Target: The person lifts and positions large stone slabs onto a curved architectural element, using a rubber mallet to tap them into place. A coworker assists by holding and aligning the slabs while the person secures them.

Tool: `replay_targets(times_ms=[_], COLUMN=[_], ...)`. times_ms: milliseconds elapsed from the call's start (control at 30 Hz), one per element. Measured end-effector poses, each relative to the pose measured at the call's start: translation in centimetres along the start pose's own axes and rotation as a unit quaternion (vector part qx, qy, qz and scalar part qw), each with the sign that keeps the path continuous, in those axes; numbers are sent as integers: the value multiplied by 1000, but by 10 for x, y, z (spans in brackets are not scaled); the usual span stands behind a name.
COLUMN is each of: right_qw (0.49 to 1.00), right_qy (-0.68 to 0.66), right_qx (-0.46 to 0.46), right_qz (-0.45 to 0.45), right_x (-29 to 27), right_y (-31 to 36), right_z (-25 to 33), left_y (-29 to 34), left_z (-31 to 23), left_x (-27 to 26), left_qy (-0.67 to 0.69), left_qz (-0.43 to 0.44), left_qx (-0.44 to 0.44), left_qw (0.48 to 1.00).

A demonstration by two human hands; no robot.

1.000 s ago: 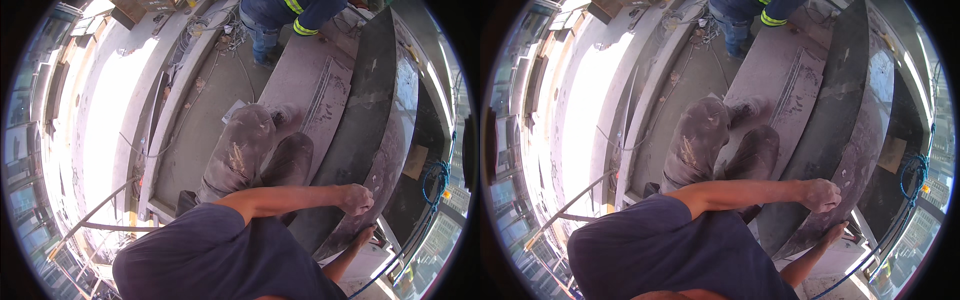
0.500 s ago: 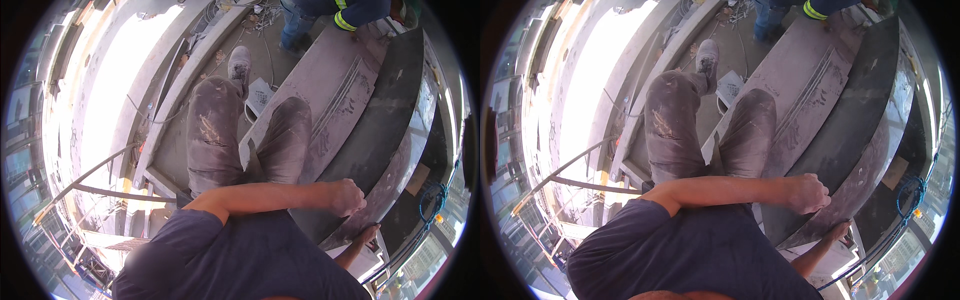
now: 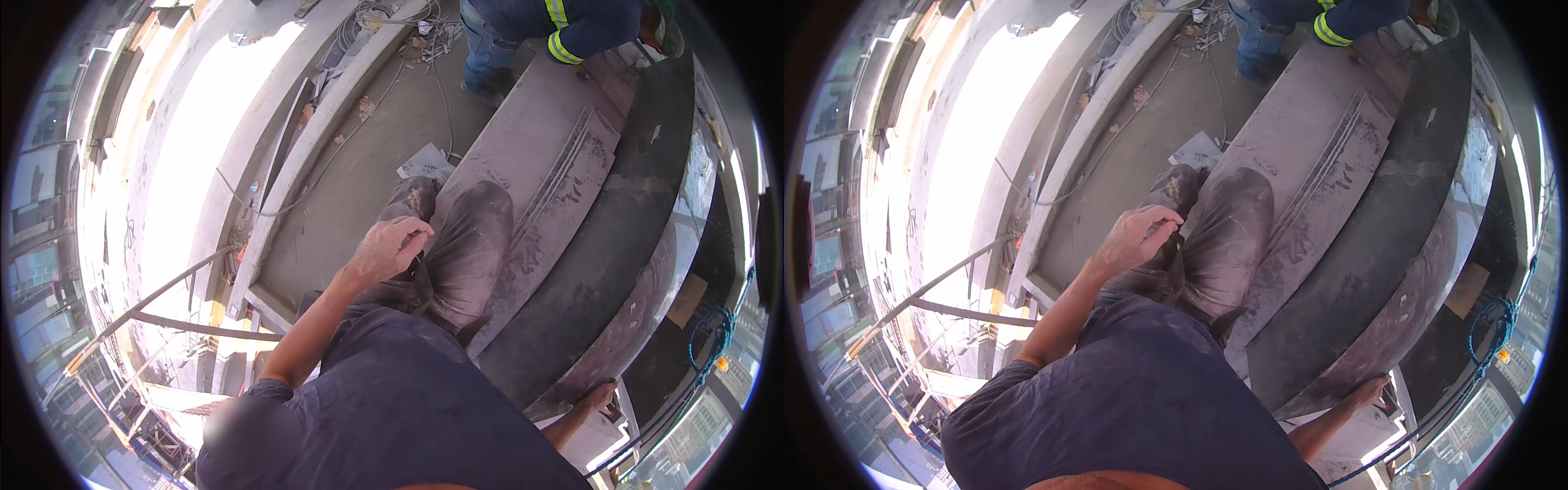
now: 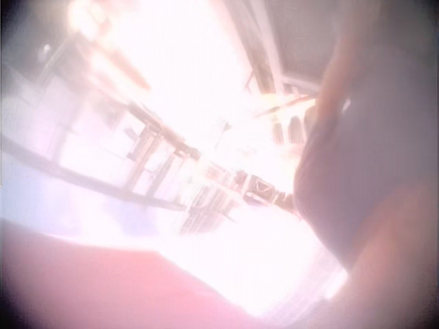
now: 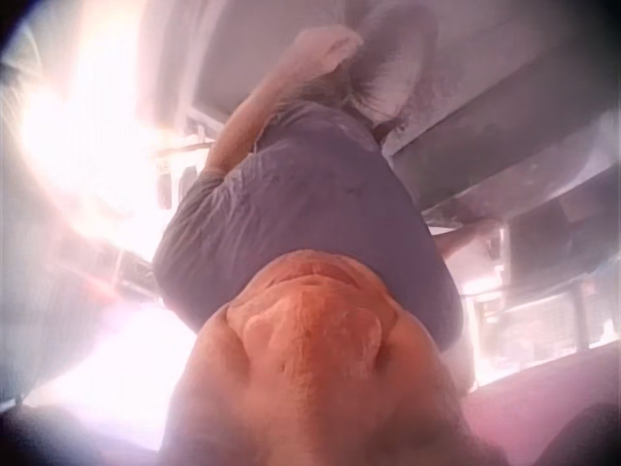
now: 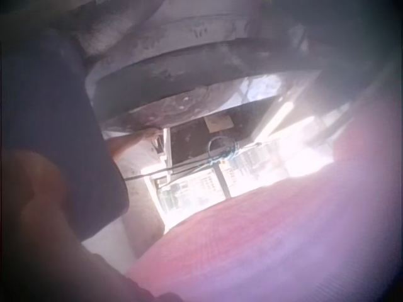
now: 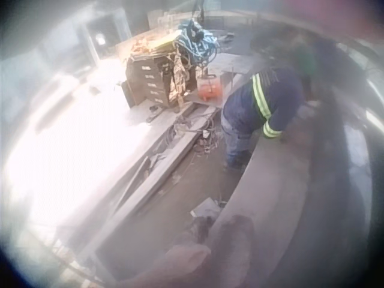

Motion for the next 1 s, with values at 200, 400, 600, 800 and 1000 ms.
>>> replay_targets(times_ms=[200,400,600,800,1000], right_qw=[998,995,979,964,966], right_qy=[6,3,-8,-17,-27], right_qx=[12,57,184,226,213], right_qz=[-67,-87,-93,-137,-141], right_x=[-5,-6,-6,-9,-11], right_y=[0,11,18,40,31], right_z=[15,13,-9,36,14], left_y=[-87,-221,-330,-328,-266], left_z=[22,-38,-38,-19,46], left_x=[17,65,105,151,189], left_qy=[42,-78,-137,-162,-246], left_qz=[88,306,360,498,662], left_qx=[-18,116,137,50,115], left_qw=[995,942,913,850,699])
Point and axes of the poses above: each hand's wrist, its own y-axis away from the middle knuckle, its own x-axis out of the palm, z = x × y, the point moved 8 cm from there along -y, towards the middle knuckle, and after that the axes turned 8 degrees about z, right-handed, at the moved point
